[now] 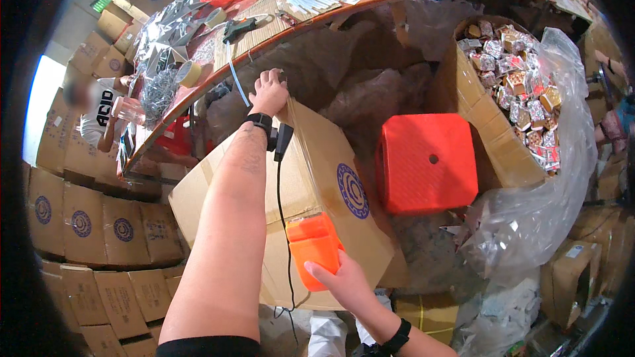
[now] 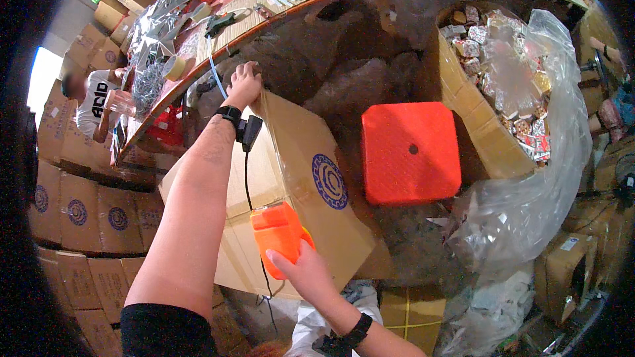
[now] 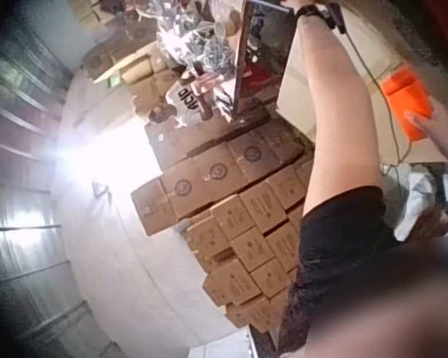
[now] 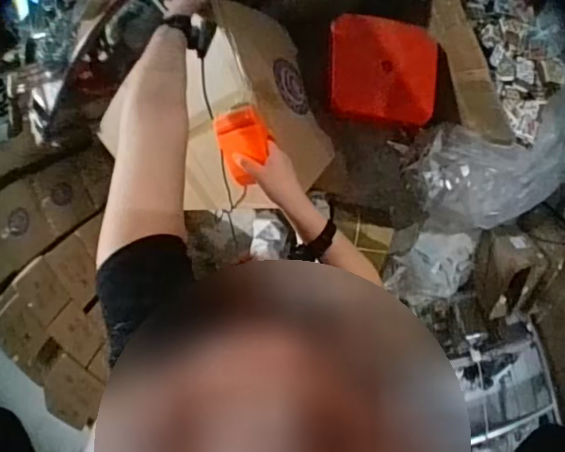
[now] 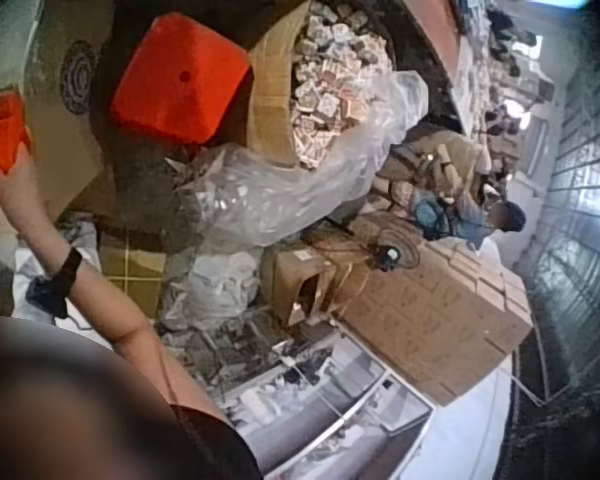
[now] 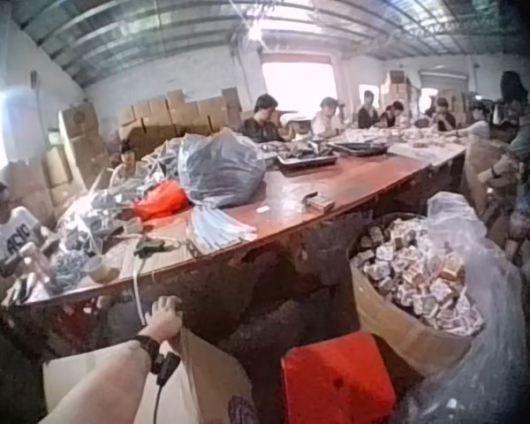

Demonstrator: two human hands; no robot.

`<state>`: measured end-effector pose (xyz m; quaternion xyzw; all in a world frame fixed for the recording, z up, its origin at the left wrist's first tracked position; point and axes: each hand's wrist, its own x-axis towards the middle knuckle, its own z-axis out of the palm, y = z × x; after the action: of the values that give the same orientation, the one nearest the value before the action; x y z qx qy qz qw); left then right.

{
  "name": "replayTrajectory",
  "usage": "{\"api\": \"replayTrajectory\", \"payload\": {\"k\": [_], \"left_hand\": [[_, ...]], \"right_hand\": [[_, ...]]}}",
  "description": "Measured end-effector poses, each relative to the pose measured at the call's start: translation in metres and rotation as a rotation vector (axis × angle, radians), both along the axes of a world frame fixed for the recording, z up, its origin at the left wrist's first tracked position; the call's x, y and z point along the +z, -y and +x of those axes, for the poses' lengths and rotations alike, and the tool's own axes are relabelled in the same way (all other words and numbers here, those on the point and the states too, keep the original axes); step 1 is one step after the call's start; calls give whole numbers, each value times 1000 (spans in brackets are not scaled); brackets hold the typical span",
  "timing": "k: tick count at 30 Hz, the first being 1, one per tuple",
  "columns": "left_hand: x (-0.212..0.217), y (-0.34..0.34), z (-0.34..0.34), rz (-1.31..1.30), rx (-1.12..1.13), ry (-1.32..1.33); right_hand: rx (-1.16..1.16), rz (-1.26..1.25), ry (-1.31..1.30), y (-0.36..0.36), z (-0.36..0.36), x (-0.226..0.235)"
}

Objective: The person is assembling and sealing a large cardboard box using a tape dispenser.

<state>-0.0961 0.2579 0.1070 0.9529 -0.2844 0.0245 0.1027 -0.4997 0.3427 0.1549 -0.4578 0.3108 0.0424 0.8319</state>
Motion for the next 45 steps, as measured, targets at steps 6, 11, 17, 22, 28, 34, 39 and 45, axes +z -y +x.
{"api": "replayTrajectory", "payload": {"k": [6, 11, 17, 22, 28, 34, 39, 45], "left_hand": [[-60, -45, 75, -28, -487, 213], [14, 4, -19, -389, 333, -771], [-34, -18, 28, -321, 66, -710], [-31, -23, 19, -431, 40, -600], [-15, -16, -17, -424, -27, -651], [-32, -22, -4, -283, -40, -353], [-33, -12, 15, -363, -170, -360], [-30, -14, 15, -163, -329, -109]], "right_hand": [[61, -186, -13, -19, 0, -5], [93, -325, -76, -15, -13, -3], [87, -274, -94, -17, -10, 6], [132, -290, -96, -20, -11, 3], [45, -231, -60, -25, -23, -9], [135, -189, -137, -24, -62, 10], [365, -261, -278, -54, -182, 3], [330, -170, -585, -94, -329, -41]]}}
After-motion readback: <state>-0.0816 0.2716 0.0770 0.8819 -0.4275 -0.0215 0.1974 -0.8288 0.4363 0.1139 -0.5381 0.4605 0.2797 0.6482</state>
